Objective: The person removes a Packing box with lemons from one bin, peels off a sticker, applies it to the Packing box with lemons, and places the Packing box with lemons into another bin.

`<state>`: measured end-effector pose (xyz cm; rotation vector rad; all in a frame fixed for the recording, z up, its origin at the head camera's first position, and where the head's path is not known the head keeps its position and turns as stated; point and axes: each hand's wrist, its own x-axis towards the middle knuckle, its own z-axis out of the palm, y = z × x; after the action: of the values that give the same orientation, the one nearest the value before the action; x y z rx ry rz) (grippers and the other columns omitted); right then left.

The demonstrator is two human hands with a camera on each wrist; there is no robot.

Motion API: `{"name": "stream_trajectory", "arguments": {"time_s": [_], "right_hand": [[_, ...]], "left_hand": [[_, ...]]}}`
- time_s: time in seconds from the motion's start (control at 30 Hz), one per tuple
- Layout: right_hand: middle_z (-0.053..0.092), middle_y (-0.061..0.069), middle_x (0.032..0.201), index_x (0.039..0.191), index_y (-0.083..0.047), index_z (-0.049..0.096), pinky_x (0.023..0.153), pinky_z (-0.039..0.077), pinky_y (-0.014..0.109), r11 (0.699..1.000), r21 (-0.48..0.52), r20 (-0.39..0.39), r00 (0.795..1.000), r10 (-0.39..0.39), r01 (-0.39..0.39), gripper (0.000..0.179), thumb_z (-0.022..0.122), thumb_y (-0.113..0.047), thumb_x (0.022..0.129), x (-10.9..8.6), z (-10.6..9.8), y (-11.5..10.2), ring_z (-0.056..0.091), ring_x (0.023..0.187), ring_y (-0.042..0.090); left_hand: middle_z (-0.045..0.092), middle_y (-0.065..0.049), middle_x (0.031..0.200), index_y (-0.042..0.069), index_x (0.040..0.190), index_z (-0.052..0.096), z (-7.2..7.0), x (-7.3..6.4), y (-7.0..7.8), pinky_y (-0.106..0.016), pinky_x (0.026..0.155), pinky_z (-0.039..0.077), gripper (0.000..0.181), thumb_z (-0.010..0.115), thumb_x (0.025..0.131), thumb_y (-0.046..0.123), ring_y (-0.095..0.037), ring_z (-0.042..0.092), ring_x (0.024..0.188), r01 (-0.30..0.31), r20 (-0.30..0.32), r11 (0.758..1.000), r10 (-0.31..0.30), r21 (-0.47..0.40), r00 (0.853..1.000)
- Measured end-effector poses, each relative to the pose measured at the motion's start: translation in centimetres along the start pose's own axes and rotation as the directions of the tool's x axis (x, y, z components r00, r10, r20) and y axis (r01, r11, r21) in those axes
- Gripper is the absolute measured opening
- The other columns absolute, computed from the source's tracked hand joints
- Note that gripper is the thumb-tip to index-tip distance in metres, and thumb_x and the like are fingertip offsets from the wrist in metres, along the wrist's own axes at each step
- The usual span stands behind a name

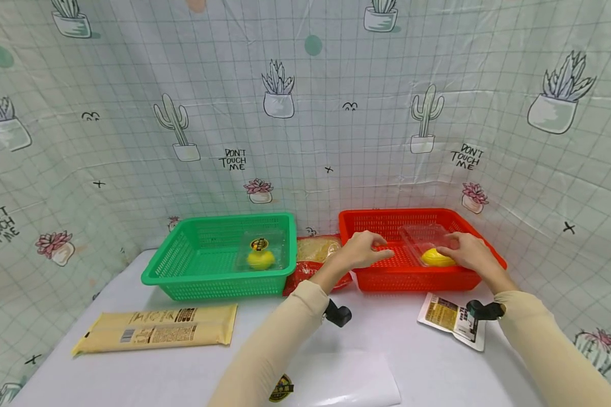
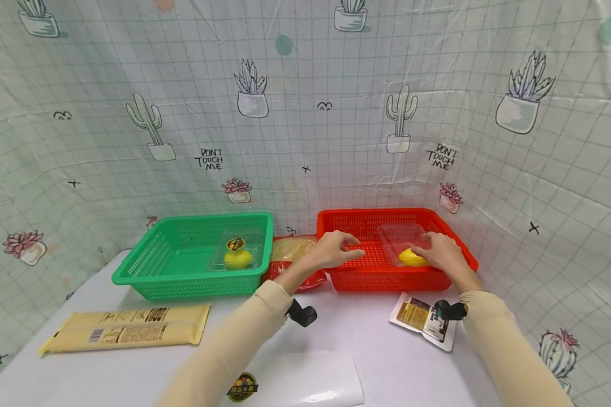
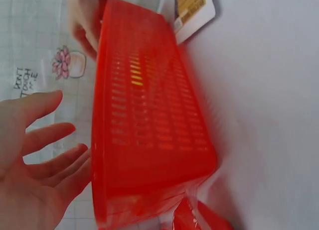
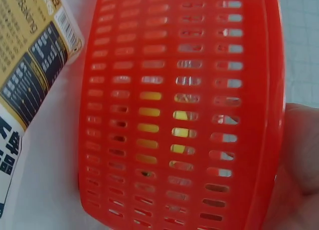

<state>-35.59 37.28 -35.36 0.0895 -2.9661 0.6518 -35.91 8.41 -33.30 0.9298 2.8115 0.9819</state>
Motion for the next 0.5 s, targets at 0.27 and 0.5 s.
{"name": "stream_trajectory", "arguments": {"time_s": [0.27, 0.5], "right_hand": [[0.041, 0.041, 0.138, 0.141, 0.013, 0.037, 0.097, 0.043, 0.067, 0.999, -0.024, 0.077, 0.996, 0.04, -0.038, 0.082, 0.063, -0.047, 0.092, 0.7, 0.0, 0.4, 0.043, 0.12, 0.056], [0.039, 0.041, 0.139, 0.139, 0.013, 0.039, 0.099, 0.04, 0.069, 0.999, -0.031, 0.088, 0.995, 0.039, -0.037, 0.087, 0.068, -0.051, 0.087, 0.8, 0.1, 0.0, 0.04, 0.123, 0.057]], "left_hand": [[0.069, -0.005, 0.111, 0.012, 0.126, 0.066, 1.8, 1.1, 0.6, -0.025, 0.081, 0.053, 0.041, 0.068, 0.092, 0.035, -0.013, 0.057, 0.095, 0.119, -0.029, 0.993, -0.12, -0.022, 0.992], [0.069, -0.003, 0.119, 0.014, 0.123, 0.068, 2.9, 1.7, 1.5, -0.027, 0.086, 0.053, 0.041, 0.07, 0.09, 0.038, -0.015, 0.059, 0.101, 0.186, -0.049, 0.982, -0.187, -0.014, 0.981]]}}
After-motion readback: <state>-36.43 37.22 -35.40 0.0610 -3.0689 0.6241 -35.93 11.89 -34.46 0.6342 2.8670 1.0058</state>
